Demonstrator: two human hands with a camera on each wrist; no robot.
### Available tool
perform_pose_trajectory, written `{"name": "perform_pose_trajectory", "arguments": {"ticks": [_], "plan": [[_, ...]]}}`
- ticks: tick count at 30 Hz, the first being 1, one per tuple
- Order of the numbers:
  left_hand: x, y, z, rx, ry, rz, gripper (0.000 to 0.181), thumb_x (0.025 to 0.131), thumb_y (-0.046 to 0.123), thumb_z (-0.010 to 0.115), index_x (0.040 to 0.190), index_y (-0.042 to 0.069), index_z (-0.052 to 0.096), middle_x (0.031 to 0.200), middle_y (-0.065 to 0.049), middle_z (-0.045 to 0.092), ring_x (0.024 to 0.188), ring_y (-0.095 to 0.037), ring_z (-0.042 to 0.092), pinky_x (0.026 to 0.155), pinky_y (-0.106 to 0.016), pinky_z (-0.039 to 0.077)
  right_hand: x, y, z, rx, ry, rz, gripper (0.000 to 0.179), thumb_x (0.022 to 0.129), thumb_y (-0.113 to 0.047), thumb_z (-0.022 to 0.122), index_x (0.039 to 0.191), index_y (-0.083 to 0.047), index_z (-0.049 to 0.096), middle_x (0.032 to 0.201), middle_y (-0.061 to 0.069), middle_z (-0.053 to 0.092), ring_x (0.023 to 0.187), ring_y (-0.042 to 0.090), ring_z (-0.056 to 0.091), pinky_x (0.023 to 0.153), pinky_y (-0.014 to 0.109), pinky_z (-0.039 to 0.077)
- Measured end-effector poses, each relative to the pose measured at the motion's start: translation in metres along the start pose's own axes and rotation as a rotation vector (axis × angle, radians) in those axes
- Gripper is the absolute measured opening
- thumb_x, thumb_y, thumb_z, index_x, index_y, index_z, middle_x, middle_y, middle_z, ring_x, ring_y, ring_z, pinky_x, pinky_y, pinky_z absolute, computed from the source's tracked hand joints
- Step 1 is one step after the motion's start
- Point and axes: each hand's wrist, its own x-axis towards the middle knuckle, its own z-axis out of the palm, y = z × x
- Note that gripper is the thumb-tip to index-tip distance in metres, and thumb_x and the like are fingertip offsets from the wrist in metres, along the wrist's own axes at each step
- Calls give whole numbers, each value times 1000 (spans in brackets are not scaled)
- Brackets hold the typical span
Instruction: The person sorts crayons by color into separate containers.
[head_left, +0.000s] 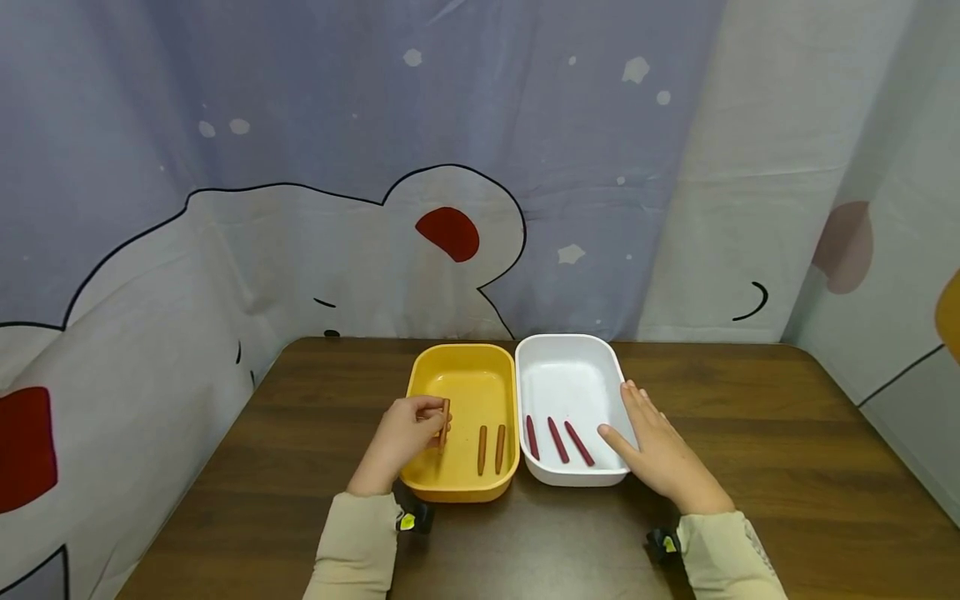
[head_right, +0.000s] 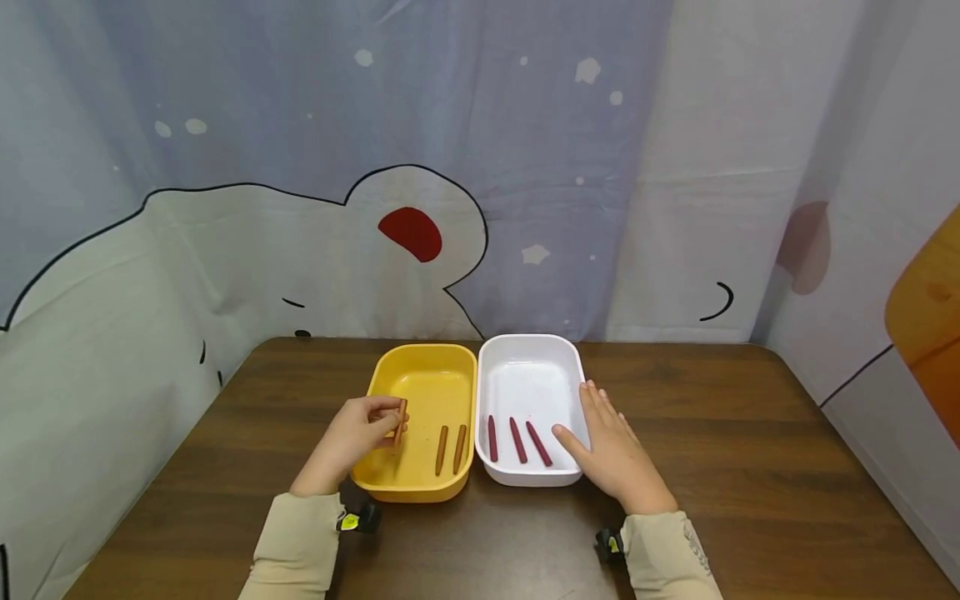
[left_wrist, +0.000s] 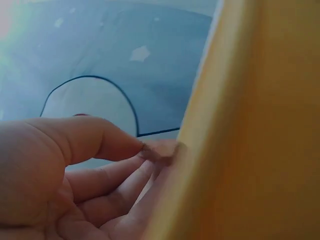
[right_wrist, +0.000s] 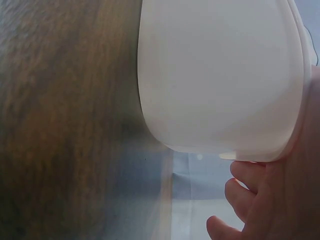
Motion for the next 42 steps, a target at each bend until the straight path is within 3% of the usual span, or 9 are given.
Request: {"name": "perform_pose_trajectory", "arguments": {"ticks": [5,14,21,32,42], "plan": [[2,-4,9,188,51,24,31,95,8,61,121,-5,70,98,-9,72,87,-19,66,78,-35,58,0,-1,0,2,0,0,86,104,-51,50,158,8,20,165,27,16,150,49,16,117,67,17],[3,-1,28,373,45,90,26,94,3,63,116,-8,70,97,-13,72,81,-19,65,74,-36,58,-1,0,0,-1,0,7,85,104,-51,50,158,8,19,165,27,17,151,48,16,117,67,17],[1,0,38,485,63,88,19,93,4,70,108,-6,71,83,-8,68,73,-17,61,68,-34,55,0,1,1,-1,2,5,86,104,-51,50,158,8,19,165,27,17,151,48,16,117,67,17],[1,-2,44,539,57,37,20,90,5,75,108,-4,70,89,-10,72,79,-20,67,73,-38,58,0,0,0,-4,3,7,86,104,-51,50,158,8,20,164,27,18,151,48,16,117,67,17],[2,-4,45,532,67,48,19,92,6,73,109,-4,70,85,-9,71,75,-19,66,69,-38,57,1,1,2,-6,4,10,86,104,-52,50,158,7,19,165,27,17,151,47,16,118,66,17]]}}
